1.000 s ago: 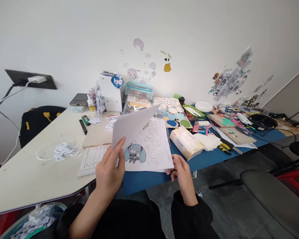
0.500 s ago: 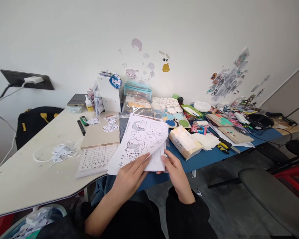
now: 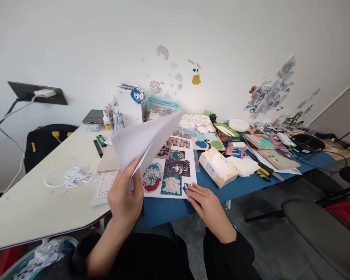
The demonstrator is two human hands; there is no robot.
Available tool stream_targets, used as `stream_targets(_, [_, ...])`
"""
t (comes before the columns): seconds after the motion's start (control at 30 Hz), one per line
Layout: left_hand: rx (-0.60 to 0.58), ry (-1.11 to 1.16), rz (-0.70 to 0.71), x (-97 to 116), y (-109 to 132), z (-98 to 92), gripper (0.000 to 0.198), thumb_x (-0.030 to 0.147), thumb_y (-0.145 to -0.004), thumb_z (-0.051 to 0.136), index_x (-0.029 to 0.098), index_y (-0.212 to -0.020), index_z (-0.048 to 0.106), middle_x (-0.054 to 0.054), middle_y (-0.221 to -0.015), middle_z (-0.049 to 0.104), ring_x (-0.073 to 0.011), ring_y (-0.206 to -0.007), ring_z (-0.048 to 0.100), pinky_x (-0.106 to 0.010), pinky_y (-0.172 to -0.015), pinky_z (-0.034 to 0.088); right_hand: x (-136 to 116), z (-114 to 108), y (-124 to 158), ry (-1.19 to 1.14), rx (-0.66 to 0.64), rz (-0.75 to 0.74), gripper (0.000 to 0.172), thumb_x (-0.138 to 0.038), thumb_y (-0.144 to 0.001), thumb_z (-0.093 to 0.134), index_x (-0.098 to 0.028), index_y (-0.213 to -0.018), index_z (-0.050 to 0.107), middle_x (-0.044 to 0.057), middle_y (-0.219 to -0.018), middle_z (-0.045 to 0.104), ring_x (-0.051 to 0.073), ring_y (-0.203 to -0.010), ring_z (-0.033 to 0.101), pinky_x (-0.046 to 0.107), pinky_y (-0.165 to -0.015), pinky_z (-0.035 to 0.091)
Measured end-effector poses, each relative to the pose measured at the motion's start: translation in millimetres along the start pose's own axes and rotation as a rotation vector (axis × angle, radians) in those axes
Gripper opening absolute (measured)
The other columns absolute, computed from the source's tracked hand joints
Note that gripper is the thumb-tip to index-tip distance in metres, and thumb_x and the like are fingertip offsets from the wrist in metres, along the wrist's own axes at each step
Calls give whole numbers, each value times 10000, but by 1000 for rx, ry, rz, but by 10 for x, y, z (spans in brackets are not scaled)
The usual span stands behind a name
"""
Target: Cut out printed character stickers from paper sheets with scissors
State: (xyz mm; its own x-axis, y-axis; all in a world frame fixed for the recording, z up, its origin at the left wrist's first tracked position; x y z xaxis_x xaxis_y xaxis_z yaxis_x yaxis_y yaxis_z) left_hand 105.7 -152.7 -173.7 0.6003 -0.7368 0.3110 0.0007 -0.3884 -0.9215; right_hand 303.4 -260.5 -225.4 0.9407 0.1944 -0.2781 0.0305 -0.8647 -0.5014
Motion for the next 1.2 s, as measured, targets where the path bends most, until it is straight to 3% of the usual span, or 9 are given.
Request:
stream_targets(0.13, [-10,-11,-48,-40,44,26,564,96,-853,565,269,-1367,412,-96,-1145,669,-267,-986,666,-353,-721,571,-97,-40,-59,69,77,-102,295,-47,-903,447,-160,-1040,682,121,-986,720,275,-919,683,421,-759,571])
stream_targets(0.3, [14,-48,135,-56,171,98,932,47,-813,598,317,-1480,5,-142,-1145,654,-254,-835,707,-299,-572,555,-121,-37,-60,43,122,-105,254,-65,-915,462,-161,-971,690,116,-921,729,259,-876,690,396,-747,553])
stream_targets(0.43, [-43,-88,254,-42,229,136,901,17,-807,589,317,-1479,70,-148,-1178,648,-225,-816,710,-212,-501,493,-135,-55,-11,-22,114,-31,174,-169,-915,524,-199,-921,696,80,-892,734,258,-867,687,410,-766,552])
stream_targets(0.53, [-53,-27,299,16,242,93,971,-28,-783,593,274,-1486,-4,-142,-1149,672,-225,-876,704,-219,-534,518,-74,-106,-27,-214,109,186,245,-377,-854,625,-205,-1021,675,101,-987,717,291,-910,674,414,-752,568])
stream_targets(0.6, [-74,56,347,79,274,35,1013,-79,-758,580,235,-1484,-54,-140,-1133,682,-220,-935,692,-251,-631,562,30,-124,-93,-619,103,448,410,-509,-856,566,-190,-1102,642,131,-1053,698,300,-908,678,415,-728,576])
stream_targets(0.73, [-222,291,444,201,453,-94,859,-67,-801,497,155,-1487,31,-144,-1129,684,-240,-1123,601,-352,-813,573,166,-114,-360,-1376,-42,750,655,-662,-879,321,-137,-1130,621,170,-1060,688,323,-881,683,455,-670,572])
stream_targets(0.93, [-393,370,605,313,722,-194,475,47,-881,432,90,-1354,415,-108,-1176,666,-259,-1215,519,-363,-893,548,281,-107,-507,-1360,-124,900,401,-360,-710,710,-127,-1031,653,137,-1022,709,323,-973,652,446,-833,522])
stream_targets(1.07, [-711,371,384,281,677,-226,566,-49,-735,437,145,-1262,501,-74,-1222,645,-223,-1203,536,-371,-955,509,308,-46,-388,-1258,-185,953,402,-274,-598,789,-111,-950,685,163,-1029,704,356,-985,641,468,-876,492])
stream_targets(1.2, [-1101,465,28,155,523,-306,653,247,-650,739,241,-1266,520,-90,-1386,501,-325,-1291,422,-526,-1043,382,262,-59,-326,-1195,-237,932,380,-286,-581,803,-106,-902,705,177,-967,717,388,-917,659,522,-834,496])
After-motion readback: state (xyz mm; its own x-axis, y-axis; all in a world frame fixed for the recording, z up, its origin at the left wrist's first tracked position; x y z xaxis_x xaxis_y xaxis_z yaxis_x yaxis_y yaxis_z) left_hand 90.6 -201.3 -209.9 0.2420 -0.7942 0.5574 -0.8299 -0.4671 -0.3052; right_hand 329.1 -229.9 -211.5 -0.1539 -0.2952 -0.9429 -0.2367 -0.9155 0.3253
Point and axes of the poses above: each hand's wrist, its own y-axis away from the middle knuckle, its own z-axis out of the palm, x = y × z, the point moved 3 cm from there along -y, towards the middle knuckle
